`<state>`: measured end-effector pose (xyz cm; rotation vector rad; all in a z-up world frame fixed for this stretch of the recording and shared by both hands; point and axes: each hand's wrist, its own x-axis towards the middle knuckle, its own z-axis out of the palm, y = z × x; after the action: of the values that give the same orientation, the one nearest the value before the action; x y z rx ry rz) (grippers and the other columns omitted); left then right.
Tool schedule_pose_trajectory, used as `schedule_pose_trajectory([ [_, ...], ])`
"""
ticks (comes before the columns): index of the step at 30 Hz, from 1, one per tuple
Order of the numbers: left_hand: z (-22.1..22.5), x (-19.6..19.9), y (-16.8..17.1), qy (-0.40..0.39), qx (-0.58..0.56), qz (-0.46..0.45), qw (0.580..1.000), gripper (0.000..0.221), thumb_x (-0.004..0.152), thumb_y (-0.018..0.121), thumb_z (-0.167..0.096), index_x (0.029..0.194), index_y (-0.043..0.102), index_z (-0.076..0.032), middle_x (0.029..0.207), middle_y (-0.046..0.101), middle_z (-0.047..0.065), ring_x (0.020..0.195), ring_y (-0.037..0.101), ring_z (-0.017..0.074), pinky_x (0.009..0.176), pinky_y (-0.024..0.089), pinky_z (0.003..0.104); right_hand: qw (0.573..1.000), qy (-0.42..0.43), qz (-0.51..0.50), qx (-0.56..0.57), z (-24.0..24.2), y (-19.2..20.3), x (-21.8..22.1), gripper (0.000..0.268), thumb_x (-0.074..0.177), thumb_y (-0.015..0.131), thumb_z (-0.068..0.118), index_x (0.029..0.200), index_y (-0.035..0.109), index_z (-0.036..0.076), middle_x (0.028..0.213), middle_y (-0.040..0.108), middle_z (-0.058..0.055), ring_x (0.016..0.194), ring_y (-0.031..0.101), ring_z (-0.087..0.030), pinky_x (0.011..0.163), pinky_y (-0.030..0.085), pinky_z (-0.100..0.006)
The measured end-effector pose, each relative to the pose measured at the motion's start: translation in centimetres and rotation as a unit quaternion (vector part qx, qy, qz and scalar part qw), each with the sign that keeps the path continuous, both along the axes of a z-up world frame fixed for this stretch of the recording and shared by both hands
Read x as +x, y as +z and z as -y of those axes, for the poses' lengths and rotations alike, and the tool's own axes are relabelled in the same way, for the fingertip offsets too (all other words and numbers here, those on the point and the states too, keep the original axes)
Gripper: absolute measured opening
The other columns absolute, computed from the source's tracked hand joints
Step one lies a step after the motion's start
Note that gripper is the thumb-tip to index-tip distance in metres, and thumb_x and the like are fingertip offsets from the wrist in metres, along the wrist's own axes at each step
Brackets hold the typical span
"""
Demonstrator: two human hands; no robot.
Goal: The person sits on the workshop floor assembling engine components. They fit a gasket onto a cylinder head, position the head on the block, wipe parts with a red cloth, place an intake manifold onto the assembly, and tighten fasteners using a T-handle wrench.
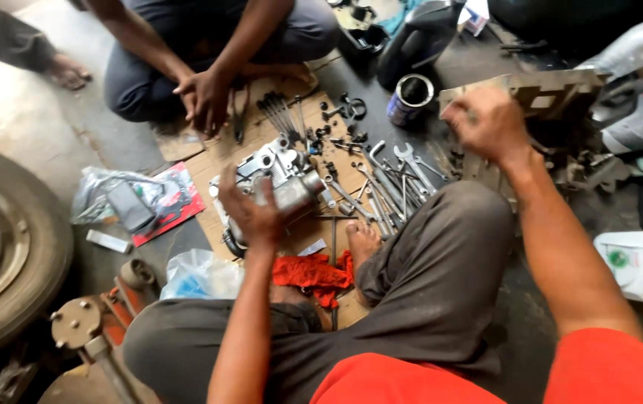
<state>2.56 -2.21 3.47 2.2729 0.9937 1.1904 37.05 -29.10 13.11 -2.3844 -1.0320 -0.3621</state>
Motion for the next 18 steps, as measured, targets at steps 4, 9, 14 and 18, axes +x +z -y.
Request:
schedule_pose_trajectory([
  [4, 6.7, 4.2, 8.3, -0.259, 0.068, 0.001, 0.963, 0.067, 0.088, 0.073, -0.045, 0.138, 0.046, -0.009, 0.139, 0.048, 0.014, 0.136, 0.043, 0.0329, 0.116, 0.034, 0.048, 0.995, 0.019, 0.049, -0.090, -2.3, 2.3, 2.0, 0.041, 0.111, 0.062, 0.034, 0.080, 0.069, 0.008, 0.084, 0.070, -0.013, 0.077, 0.065, -0.026, 0.073, 0.050, -0.041],
  [9, 7.9, 4.9, 9.3, -0.415, 0.225, 0.037, 0.881, 0.078, 0.080, 0.081, -0.049, 0.140, 0.044, -0.015, 0.142, 0.048, 0.014, 0.136, 0.040, 0.0315, 0.114, 0.032, 0.050, 0.935, -0.036, -0.077, -0.343, -4.2, 9.0, 1.6, 0.053, 0.117, 0.043, 0.042, 0.087, 0.069, 0.007, 0.077, 0.070, -0.018, 0.064, 0.064, -0.028, 0.063, 0.050, -0.045],
  [14, -1.2, -1.4, 7.1, -0.101, -0.092, 0.160, 0.978, 0.056, 0.112, 0.049, -0.039, 0.152, 0.039, -0.001, 0.156, 0.047, 0.017, 0.147, 0.045, 0.0318, 0.124, 0.034, 0.043, 0.708, 0.213, -0.560, 0.372, -4.5, 15.0, -1.9, 0.064, 0.103, 0.030, 0.055, 0.122, 0.066, 0.005, 0.095, 0.070, -0.007, 0.088, 0.071, -0.025, 0.083, 0.060, -0.042],
  [18, -4.5, -5.0, 6.9, -0.033, -0.118, 0.207, 0.971, 0.061, 0.113, 0.048, -0.046, 0.153, 0.038, -0.002, 0.152, 0.051, 0.017, 0.144, 0.048, 0.0308, 0.120, 0.039, 0.042, 0.881, 0.152, -0.318, 0.314, -7.3, 7.6, 1.6, 0.056, 0.103, 0.047, 0.050, 0.126, 0.060, 0.000, 0.108, 0.064, -0.014, 0.102, 0.066, -0.030, 0.092, 0.056, -0.048],
])
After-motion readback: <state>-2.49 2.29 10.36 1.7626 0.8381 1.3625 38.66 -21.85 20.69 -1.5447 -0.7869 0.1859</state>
